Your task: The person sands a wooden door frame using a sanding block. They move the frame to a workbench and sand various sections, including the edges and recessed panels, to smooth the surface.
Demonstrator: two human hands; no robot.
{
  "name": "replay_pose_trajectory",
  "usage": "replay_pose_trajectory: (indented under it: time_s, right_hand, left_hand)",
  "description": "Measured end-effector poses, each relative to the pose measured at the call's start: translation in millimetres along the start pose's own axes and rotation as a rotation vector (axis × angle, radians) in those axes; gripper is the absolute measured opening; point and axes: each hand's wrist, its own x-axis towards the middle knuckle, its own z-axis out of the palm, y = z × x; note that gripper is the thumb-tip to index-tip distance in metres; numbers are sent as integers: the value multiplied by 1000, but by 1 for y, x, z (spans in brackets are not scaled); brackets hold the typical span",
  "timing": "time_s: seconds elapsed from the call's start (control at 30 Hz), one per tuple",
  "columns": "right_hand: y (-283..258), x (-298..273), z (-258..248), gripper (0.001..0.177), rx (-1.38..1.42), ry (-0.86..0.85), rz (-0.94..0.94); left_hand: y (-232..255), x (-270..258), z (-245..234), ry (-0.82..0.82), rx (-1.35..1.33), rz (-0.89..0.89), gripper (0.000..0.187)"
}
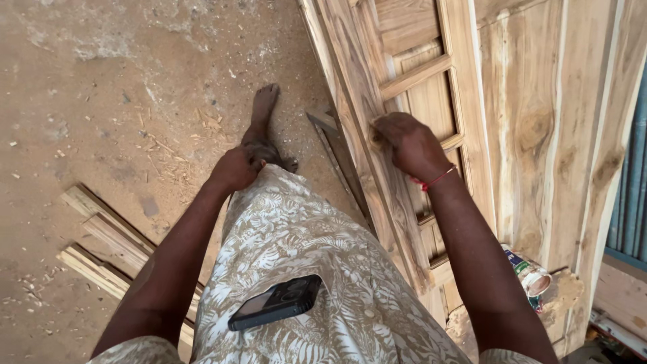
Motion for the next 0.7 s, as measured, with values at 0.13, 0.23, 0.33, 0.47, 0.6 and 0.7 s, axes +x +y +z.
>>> replay_pose_trajectory:
  time_s: [0.13,0.23,0.33,0.47,0.6,0.7]
  right_hand:
    - [-13,-32,7,50,-55,-25,20]
    - [-18,-50,0,58,84,-62,73]
    - [-19,-43,-5,51,187,47,123]
    - [-34,-4,29,34,63,240,208]
    - [-49,-19,47,45,-160,210,74]
    - [-33,-20,32,33,-5,50,135]
  left_hand:
    - [-15,-2,2,-2,-19,-31,33]
    - [-16,-5,-2,-1,-54,-93,31]
    - [-13,-4,-2,-13,-75,-81,29]
    - [-12,4,6,-21,-18,-13,30]
    - [-13,12,7,-19,16,-26,34]
    - [-11,12,3,5,-34,-40,32]
